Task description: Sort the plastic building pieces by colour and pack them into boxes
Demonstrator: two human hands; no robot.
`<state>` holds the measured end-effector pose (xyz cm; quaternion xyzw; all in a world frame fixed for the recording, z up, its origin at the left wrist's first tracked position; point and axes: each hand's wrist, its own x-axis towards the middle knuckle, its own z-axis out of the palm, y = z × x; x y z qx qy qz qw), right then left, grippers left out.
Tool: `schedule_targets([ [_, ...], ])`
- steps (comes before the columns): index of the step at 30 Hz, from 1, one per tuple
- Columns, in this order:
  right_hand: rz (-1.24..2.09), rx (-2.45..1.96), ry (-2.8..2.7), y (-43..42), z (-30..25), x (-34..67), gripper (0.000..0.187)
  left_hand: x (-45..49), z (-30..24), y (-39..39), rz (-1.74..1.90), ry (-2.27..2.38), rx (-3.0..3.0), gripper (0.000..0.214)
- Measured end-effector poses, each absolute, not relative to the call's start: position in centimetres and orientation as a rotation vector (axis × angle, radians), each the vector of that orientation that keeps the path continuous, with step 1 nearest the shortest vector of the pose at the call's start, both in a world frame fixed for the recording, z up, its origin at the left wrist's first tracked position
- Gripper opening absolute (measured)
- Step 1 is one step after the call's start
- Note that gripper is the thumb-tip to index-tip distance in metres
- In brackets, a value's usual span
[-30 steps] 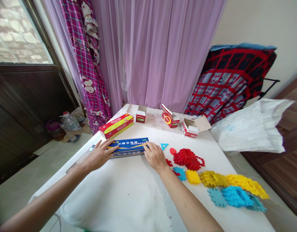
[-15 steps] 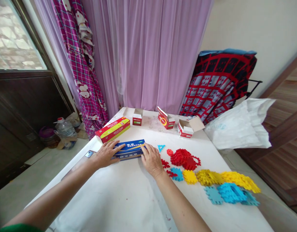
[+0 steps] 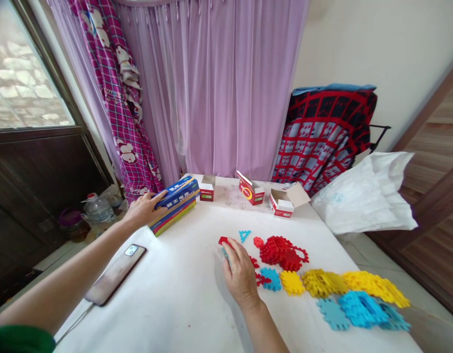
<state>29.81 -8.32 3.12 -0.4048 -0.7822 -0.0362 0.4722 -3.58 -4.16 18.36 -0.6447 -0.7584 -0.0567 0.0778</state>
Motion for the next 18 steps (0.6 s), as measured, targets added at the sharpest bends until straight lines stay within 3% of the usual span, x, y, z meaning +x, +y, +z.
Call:
schedule_targets([
  [18,-0.108,-1.035,-1.738,-6.9,1.4,32.5,0.035,-6.2,18.3,-0.5,0.111,-2.378,-1.812,0.067],
])
